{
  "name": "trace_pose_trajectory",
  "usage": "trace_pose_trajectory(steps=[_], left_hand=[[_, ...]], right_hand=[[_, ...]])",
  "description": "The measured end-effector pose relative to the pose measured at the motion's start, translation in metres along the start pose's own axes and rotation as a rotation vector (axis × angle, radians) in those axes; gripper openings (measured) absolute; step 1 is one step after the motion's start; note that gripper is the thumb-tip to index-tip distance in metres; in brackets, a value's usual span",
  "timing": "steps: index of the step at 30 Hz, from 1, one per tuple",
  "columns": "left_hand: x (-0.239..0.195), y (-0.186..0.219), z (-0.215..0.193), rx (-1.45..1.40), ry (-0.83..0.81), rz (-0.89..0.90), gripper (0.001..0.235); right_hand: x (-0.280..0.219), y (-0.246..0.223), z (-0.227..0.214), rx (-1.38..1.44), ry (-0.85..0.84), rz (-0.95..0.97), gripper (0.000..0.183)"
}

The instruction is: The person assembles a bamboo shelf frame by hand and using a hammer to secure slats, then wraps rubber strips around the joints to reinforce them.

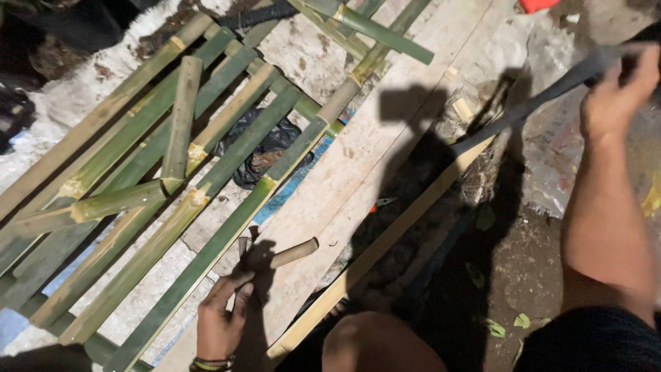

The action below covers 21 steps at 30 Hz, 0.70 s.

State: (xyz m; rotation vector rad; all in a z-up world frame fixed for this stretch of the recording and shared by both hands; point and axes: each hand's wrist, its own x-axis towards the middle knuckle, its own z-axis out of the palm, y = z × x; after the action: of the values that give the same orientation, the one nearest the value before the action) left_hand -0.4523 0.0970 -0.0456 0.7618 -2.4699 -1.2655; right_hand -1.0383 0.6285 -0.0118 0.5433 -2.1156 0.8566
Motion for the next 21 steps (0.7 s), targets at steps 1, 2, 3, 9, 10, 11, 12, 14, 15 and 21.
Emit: trace_pose_trajectory(steps=[1,2,3,9,10,11,12,14,15,21], left_hand=[[0.005,0.009,-0.008,0.008,-0.032,0.076,0.025],[0.009,0.019,-0.018,0.009,-0.019,0.074,0.025],[0.015,0.029,-0.030,0.011,-0.043,0.112,0.025],[0.014,0.096,-0.141,0.053,-0.075,0.277,0.021],[0.009,0.105,-0.159,0.067,-0.077,0.276,0.021],[0.002,0.113,-0.175,0.075,-0.051,0.259,0.021],[-0.004,0.118,-0.192,0.047,0.004,0.261,0.022],[-0.017,0.120,-0.215,0.027,0.094,0.241,0.023],[-0.023,0.117,-0.224,-0.174,0.123,0.235,0.025],[-0.046,0.094,-0.248,-0.286,0.269,0.465,0.055]], right_hand=[[0.020,-0.030,-0.006,0.065,-0.084,0.069,0.024],[0.036,-0.069,-0.008,0.099,-0.149,0.071,0.022],[0.047,-0.109,-0.012,0.134,-0.201,0.019,0.021],[0.088,-0.356,-0.008,0.353,-0.426,-0.455,0.013],[0.091,-0.398,-0.002,0.408,-0.470,-0.551,0.011],[0.090,-0.439,-0.001,0.456,-0.517,-0.635,0.010],[0.088,-0.483,-0.001,0.503,-0.559,-0.724,0.009],[0.078,-0.562,-0.003,0.596,-0.676,-0.831,0.018],[0.071,-0.594,-0.003,0.645,-0.738,-0.888,0.023],[-0.005,-0.736,0.027,0.981,-0.838,-1.143,0.027]])
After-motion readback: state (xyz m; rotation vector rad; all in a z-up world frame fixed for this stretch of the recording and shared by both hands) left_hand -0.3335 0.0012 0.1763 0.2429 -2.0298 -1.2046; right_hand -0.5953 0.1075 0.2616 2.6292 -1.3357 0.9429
